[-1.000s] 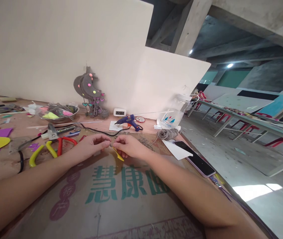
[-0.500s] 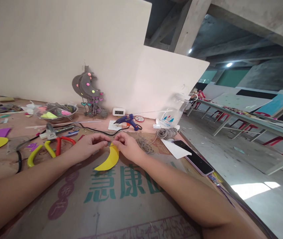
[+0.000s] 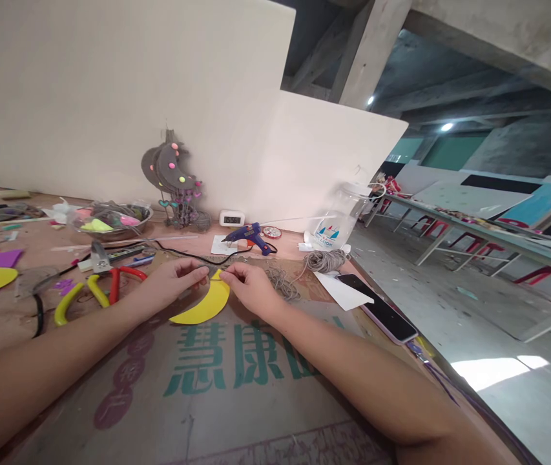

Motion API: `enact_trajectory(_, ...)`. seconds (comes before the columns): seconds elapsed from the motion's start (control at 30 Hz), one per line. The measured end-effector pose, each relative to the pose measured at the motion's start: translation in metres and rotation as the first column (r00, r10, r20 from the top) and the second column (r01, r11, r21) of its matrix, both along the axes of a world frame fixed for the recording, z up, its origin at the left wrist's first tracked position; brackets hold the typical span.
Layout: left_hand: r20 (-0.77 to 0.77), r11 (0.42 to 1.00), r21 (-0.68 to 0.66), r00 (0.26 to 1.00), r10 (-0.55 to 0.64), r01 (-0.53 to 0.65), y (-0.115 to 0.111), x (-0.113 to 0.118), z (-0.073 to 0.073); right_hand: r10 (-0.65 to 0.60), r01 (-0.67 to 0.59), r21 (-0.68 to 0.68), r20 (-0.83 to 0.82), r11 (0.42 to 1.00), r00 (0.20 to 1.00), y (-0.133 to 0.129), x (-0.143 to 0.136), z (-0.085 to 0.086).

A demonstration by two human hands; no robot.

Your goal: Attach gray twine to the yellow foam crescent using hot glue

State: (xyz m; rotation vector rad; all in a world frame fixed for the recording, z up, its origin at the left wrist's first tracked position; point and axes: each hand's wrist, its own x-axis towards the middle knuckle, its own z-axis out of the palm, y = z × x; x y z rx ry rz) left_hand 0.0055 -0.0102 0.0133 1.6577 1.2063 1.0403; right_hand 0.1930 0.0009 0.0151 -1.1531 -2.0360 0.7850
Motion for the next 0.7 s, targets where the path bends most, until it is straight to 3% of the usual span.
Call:
enact_trajectory(0.17,0.002,0.999,0.018,0.999,0.036,-0.036,0.0,-0.001,-0.002,-0.078,0.035,0.186,0.228,0.982,0.971,0.002,0.004,0.006)
enact_trajectory(0.27,0.012,0.998,0.034,0.998,0.06,-0.06,0.002,-0.001,-0.004,-0.06,-0.024,0.217,0.373,0.976,0.926,-0.002,0.007,0.023)
enact_trajectory(0.33,0.012,0.997,0.033,0.998,0.068,-0.069,0.003,-0.001,-0.006,0.079,-0.138,0.11,0.426,0.984,0.901,-0.01,0.011,0.04)
enact_trajectory(0.4,0.006,0.997,0.031,0.998,0.067,-0.067,0.004,-0.001,-0.006,0.349,-0.329,-0.13,0.482,0.936,0.804,-0.017,0.017,0.06)
enact_trajectory(0.43,0.005,0.997,0.03,0.998,0.064,-0.065,0.004,-0.001,-0.006,0.441,-0.37,-0.24,0.496,0.898,0.748,-0.02,0.02,0.068)
enact_trajectory(0.47,0.007,0.998,0.03,0.998,0.063,-0.064,0.004,-0.001,-0.006,0.457,-0.352,-0.292,0.512,0.889,0.728,-0.021,0.024,0.075)
enact_trajectory(0.53,0.01,0.997,0.032,0.998,0.068,-0.068,0.004,-0.001,-0.006,0.335,-0.238,-0.24,0.559,0.941,0.759,-0.016,0.033,0.083)
enact_trajectory(0.6,0.013,0.997,0.035,0.998,0.066,-0.067,0.005,-0.001,-0.007,0.102,-0.093,-0.046,0.559,0.995,0.823,-0.002,0.041,0.081)
enact_trajectory(0.7,0.019,0.998,0.042,0.998,0.055,-0.055,0.007,-0.001,-0.009,-0.211,0.09,0.268,0.466,0.959,0.859,0.028,0.054,0.062)
